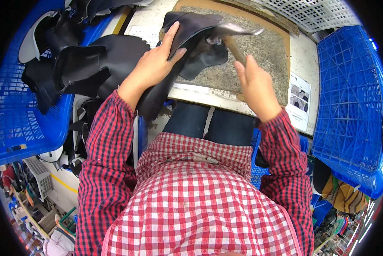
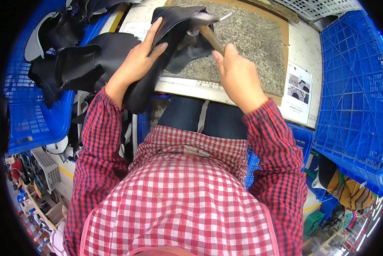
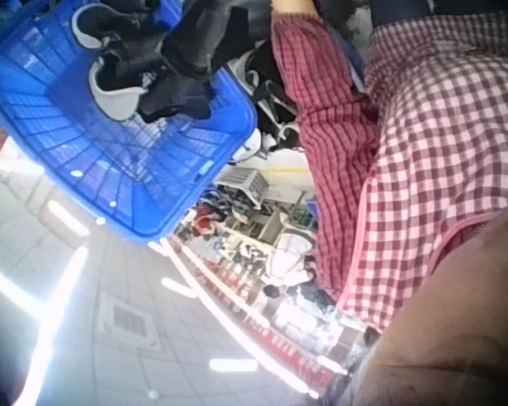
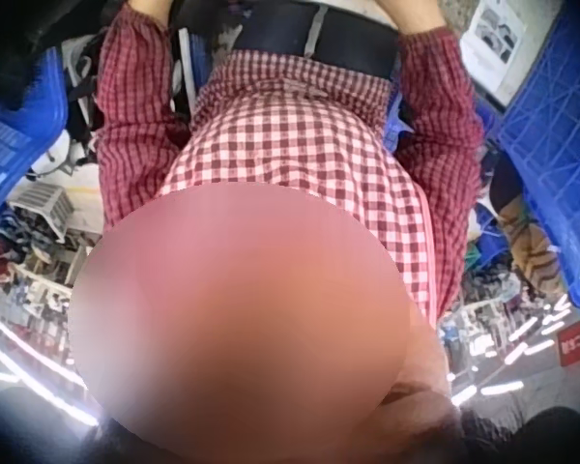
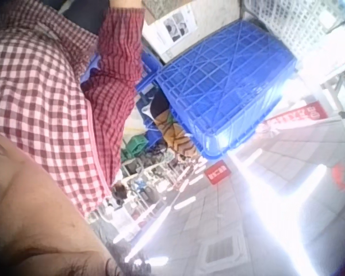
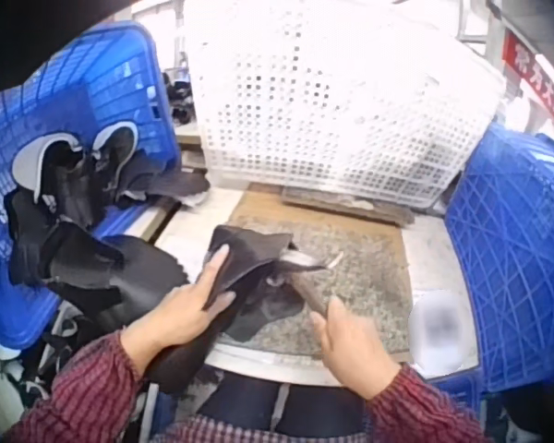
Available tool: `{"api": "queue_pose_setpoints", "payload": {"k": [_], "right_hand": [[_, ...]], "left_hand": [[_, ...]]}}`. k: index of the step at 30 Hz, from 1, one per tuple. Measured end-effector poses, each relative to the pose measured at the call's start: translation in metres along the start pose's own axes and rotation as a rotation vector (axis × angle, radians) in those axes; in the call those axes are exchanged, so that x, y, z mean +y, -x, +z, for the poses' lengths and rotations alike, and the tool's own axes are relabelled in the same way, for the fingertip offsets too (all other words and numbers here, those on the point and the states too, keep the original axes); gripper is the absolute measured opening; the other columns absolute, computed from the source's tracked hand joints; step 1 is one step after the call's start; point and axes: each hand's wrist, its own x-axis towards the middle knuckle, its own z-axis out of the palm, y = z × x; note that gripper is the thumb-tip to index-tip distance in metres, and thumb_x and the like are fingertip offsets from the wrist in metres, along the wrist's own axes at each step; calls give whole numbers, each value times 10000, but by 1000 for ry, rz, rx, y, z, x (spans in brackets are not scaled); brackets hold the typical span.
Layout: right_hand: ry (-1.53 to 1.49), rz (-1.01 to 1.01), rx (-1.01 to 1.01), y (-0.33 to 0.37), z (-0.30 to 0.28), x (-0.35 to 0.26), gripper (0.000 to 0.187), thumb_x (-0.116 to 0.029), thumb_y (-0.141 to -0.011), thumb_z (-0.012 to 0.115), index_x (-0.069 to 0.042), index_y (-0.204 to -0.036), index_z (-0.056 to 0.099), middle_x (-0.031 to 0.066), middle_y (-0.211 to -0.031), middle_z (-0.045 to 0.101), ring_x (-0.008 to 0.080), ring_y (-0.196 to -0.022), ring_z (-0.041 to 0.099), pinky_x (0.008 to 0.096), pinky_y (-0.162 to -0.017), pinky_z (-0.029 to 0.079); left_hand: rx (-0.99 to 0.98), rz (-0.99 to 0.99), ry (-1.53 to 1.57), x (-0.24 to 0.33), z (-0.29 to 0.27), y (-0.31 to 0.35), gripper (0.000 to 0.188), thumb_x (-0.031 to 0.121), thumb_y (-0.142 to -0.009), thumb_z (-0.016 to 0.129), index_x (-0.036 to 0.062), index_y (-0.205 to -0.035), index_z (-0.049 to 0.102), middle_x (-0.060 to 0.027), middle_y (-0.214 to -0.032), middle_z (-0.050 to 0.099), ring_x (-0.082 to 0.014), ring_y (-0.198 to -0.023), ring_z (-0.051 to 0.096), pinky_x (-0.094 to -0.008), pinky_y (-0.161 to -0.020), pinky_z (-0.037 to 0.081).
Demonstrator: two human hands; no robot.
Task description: The person repeatedly taps black shoe uppers with a hammer on a workbench, moving each piece into a blue basket after shaping. The person then writes in a notebook.
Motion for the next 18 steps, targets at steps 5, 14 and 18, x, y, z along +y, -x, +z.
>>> {"api": "queue_pose_setpoints", "payload": {"k": [5,14,18], "right_hand": [[60,-37,-99,1,-11,-15,344,-325,-1063,529,15,-1008,524,287,-767,675,513,-759,669,587,-694,528],[83,-51,-130,9,-3,-13,328,-320,-1049,558,2,-1018,508,278,-735,664,498,-717,666,575,-652,532],[-101,-42,-118,24,10,-10,330,-318,-1046,566,6,-1015,510,257,-706,659,493,-707,669,578,-646,535]], "left_hand": [[-27,0,-82,-2,5,-2,714,398,-1064,542,304,-1649,145,-276,-1478,527,-513,-1310,523,-500,-1071,450],[-1,-10,-73,8,7,-3,731,361,-1051,573,327,-1643,146,-282,-1360,617,-521,-1244,566,-510,-1025,477],[50,45,-42,-1,20,0,750,347,-1044,586,302,-1644,138,-282,-1336,630,-525,-1215,581,-522,-988,491]]}}
